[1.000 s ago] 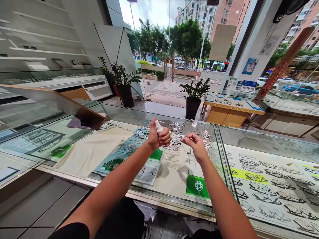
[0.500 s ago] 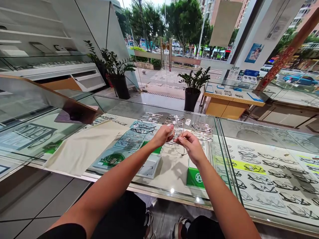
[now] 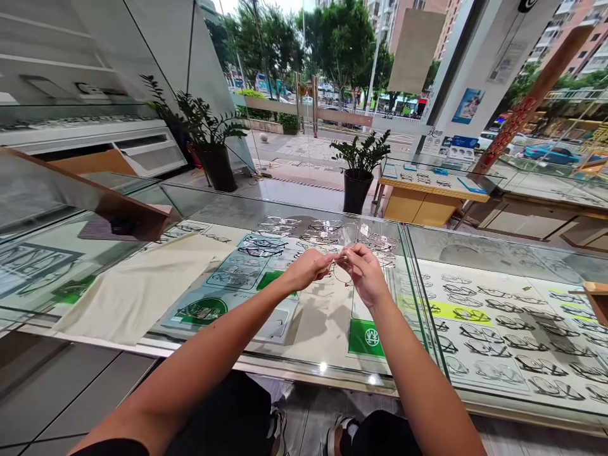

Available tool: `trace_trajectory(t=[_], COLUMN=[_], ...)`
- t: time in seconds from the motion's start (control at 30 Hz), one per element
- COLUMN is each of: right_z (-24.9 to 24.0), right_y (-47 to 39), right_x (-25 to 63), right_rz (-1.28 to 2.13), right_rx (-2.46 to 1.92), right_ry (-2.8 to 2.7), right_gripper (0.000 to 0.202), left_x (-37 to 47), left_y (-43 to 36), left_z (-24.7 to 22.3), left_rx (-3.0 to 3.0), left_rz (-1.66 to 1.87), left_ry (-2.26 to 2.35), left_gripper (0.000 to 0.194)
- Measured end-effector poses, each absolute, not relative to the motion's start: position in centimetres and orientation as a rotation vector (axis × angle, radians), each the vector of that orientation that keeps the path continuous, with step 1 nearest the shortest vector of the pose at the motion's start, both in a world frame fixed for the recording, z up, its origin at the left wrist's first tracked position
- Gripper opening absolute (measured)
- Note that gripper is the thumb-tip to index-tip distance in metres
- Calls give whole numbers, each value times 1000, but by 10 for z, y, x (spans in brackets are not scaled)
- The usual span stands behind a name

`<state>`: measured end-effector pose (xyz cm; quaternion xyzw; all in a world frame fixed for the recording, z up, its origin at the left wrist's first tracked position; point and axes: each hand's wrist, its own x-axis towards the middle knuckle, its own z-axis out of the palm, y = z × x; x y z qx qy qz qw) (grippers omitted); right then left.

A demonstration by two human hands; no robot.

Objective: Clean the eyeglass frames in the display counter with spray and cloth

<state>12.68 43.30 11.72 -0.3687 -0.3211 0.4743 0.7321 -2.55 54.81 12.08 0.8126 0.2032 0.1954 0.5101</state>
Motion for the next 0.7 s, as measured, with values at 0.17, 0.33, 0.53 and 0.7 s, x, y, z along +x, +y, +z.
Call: trace_trajectory(t=[0.17,0.33,0.53,0.7], right_z=[118,120,120,120], right_y=[433,433,430,430], right_x=[129,129,136,143], right_rz=[1026,1020,1015,1003], right_rx=[-804,-803,-794,-821], right_ry=[-717,-714,-649,-615], right_gripper=[22,25,28,31], left_x=[-21,-23,-36,-79], left_y=[539,538,576,681], left_z=[118,117,143,158], left_rx=[2019,1899,1722,1922], left_rz=[420,389,672,948], left_ry=[450,356,409,877], left_gripper=[74,73,80,67])
